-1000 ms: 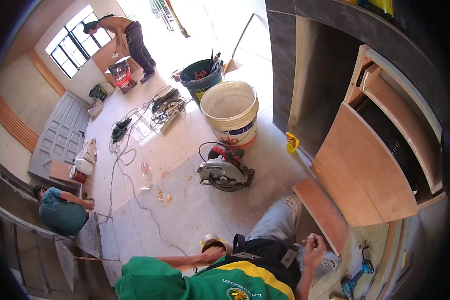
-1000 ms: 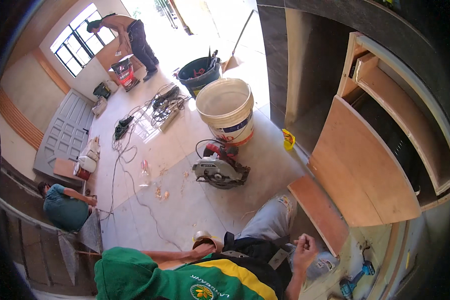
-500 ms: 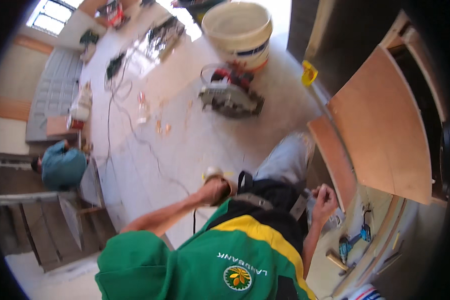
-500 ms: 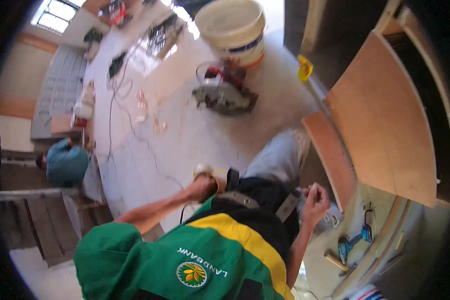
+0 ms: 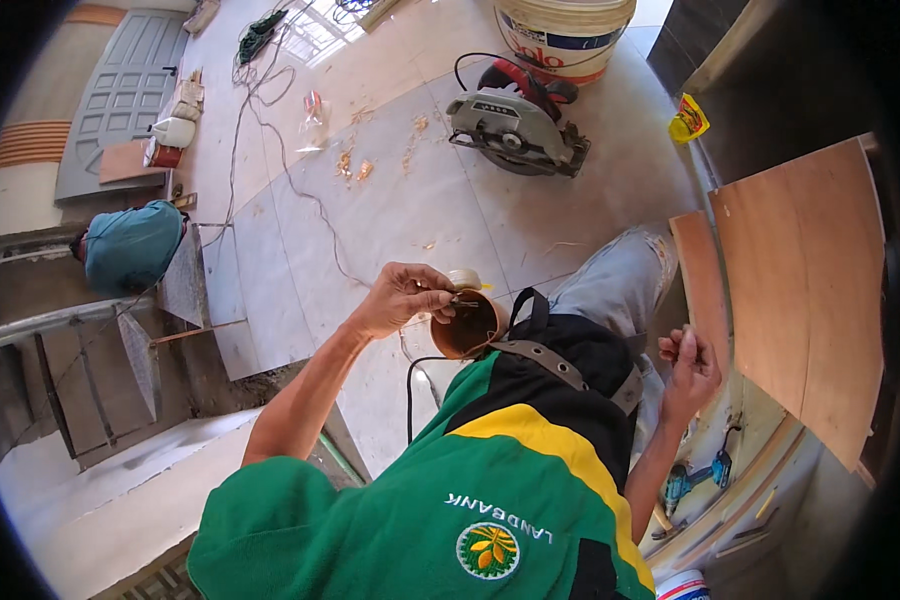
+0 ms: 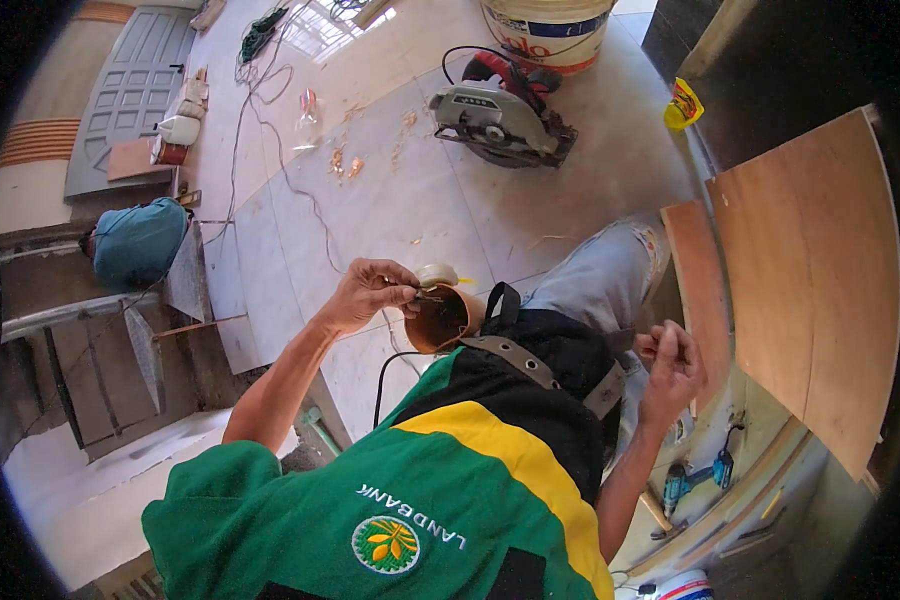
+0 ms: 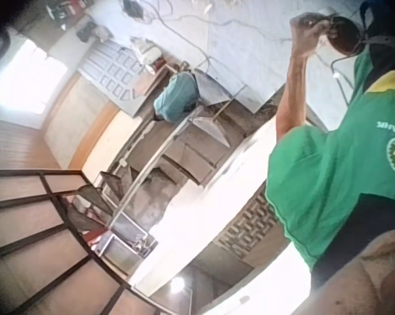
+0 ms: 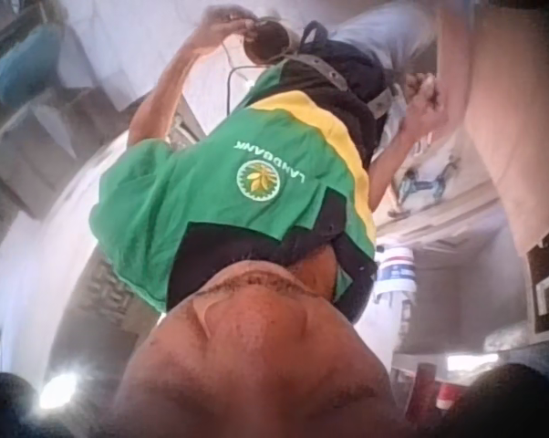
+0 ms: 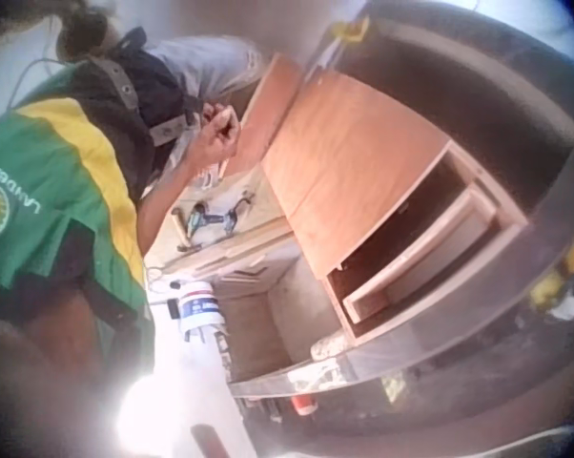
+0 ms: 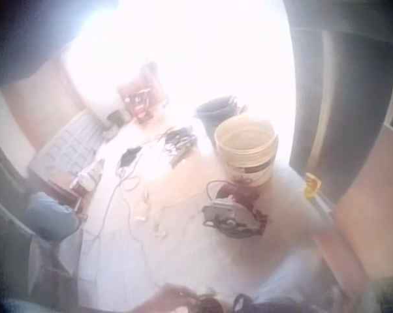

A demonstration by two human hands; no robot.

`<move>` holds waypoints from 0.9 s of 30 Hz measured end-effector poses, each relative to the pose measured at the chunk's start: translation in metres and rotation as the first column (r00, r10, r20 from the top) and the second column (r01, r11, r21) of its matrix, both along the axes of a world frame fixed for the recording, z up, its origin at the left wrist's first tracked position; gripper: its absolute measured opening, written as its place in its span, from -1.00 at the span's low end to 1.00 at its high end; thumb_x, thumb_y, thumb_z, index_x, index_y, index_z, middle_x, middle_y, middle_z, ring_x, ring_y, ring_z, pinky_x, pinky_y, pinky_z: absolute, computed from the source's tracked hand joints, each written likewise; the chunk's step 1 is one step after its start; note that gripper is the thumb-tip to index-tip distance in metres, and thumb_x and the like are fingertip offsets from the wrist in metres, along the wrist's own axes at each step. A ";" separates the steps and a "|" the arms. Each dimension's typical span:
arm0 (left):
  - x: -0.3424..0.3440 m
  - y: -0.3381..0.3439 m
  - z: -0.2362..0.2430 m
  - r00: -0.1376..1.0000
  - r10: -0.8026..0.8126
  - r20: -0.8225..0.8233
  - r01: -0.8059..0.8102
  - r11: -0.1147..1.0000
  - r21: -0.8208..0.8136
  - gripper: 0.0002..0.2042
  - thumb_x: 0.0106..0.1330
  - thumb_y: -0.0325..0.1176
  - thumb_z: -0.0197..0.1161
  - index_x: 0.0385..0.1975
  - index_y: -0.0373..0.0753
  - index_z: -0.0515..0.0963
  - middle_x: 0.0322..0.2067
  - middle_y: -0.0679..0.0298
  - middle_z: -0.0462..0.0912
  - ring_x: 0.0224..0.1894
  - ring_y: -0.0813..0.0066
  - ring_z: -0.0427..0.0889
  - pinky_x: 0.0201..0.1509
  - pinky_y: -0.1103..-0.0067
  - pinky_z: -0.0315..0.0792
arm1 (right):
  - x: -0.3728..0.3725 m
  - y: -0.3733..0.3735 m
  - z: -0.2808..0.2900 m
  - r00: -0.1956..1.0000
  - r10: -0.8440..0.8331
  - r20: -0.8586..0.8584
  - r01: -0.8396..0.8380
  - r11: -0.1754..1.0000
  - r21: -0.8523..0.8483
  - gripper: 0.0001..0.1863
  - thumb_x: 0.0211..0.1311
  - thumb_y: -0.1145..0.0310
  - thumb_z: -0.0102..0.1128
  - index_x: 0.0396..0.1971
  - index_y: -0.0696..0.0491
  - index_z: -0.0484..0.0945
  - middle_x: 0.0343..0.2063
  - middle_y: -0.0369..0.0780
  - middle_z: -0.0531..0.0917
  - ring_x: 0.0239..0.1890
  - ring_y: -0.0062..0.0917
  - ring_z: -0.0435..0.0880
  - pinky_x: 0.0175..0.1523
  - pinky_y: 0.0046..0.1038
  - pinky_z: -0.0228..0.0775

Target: The person sands the edge of a wooden board with a hand sander, test-fits it against a wooden cabinet, marks lines using a pencil, handles an adhesive packet near the cabinet, and adjusts straps on a mask by hand.

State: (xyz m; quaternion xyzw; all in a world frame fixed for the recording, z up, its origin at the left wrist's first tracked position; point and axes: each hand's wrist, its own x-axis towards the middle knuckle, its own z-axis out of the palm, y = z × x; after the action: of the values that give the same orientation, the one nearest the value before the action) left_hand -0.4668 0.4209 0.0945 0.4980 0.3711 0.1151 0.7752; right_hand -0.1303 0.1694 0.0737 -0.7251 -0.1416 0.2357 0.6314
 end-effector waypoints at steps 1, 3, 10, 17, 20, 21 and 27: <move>0.005 0.002 0.004 1.000 -0.006 0.004 0.006 1.000 0.000 -0.82 0.31 -0.46 0.33 -0.18 -0.44 0.62 -0.40 0.17 0.72 -0.37 0.48 0.73 -0.24 0.56 0.67 | -0.004 0.011 0.008 1.000 -0.006 0.004 0.006 1.000 0.000 -0.76 0.39 0.33 0.19 -0.17 0.22 0.61 -0.37 -0.18 0.69 -0.40 -0.55 0.70 -0.25 -0.52 0.60; 0.014 0.005 0.011 0.996 -0.059 0.074 0.059 0.998 0.007 -0.81 0.30 -0.45 0.34 -0.18 -0.43 0.62 -0.39 0.17 0.72 -0.36 0.49 0.73 -0.22 0.57 0.66 | -0.017 0.033 0.022 0.980 0.186 -0.068 -0.184 0.982 0.033 -0.79 0.36 0.36 0.22 -0.16 0.20 0.62 -0.36 -0.19 0.69 -0.37 -0.54 0.71 -0.22 -0.52 0.60; 0.029 0.007 0.033 0.983 -0.146 0.114 0.140 0.988 0.064 -0.80 0.26 -0.49 0.37 -0.17 -0.42 0.62 -0.37 0.20 0.72 -0.35 0.51 0.72 -0.20 0.59 0.64 | -0.065 0.114 0.036 0.590 0.804 -0.080 -0.797 0.595 0.102 -0.69 0.25 0.44 0.31 -0.05 0.25 0.58 -0.28 -0.17 0.69 -0.18 -0.53 0.69 -0.01 -0.52 0.55; 0.020 0.006 0.038 0.992 -0.099 0.083 0.092 0.992 0.090 -0.83 0.27 -0.49 0.36 -0.19 -0.41 0.63 -0.38 0.20 0.72 -0.35 0.52 0.70 -0.23 0.60 0.62 | -0.095 0.138 0.040 0.301 0.922 -0.244 -0.855 0.374 0.359 -0.70 0.25 0.48 0.32 -0.04 0.23 0.59 -0.25 -0.20 0.70 -0.18 -0.60 0.66 0.01 -0.55 0.53; 0.018 0.004 0.034 0.997 -0.068 0.047 0.065 0.996 0.053 -0.83 0.27 -0.48 0.36 -0.21 -0.42 0.63 -0.38 0.19 0.72 -0.36 0.50 0.71 -0.25 0.58 0.63 | -0.099 0.139 0.035 0.338 0.929 -0.152 -0.912 0.362 0.190 -0.72 0.28 0.48 0.29 -0.05 0.25 0.59 -0.32 -0.22 0.70 -0.25 -0.60 0.69 -0.06 -0.56 0.56; 0.018 0.003 0.033 0.998 -0.059 0.033 0.058 0.998 0.031 -0.83 0.28 -0.49 0.35 -0.21 -0.42 0.62 -0.37 0.18 0.72 -0.36 0.49 0.71 -0.26 0.58 0.63 | -0.101 0.139 0.033 0.350 0.913 -0.208 -0.890 0.394 0.230 -0.75 0.30 0.47 0.27 -0.08 0.25 0.59 -0.34 -0.22 0.70 -0.29 -0.61 0.69 -0.11 -0.56 0.57; 0.015 -0.003 0.021 0.998 0.027 0.051 -0.022 0.995 -0.093 -0.81 0.28 -0.46 0.36 -0.20 -0.44 0.62 -0.43 0.17 0.71 -0.46 0.50 0.70 -0.34 0.63 0.63 | -0.102 0.139 0.028 0.357 0.866 -0.349 -0.856 0.453 0.248 -0.82 0.38 0.43 0.18 -0.19 0.25 0.58 -0.38 -0.23 0.69 -0.38 -0.63 0.70 -0.23 -0.60 0.58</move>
State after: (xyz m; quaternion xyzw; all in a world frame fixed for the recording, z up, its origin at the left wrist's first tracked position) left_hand -0.4522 0.4181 0.1152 0.4540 0.3619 0.1202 0.8052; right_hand -0.2322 0.3086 0.1014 -0.4645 -0.3599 0.6816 0.4360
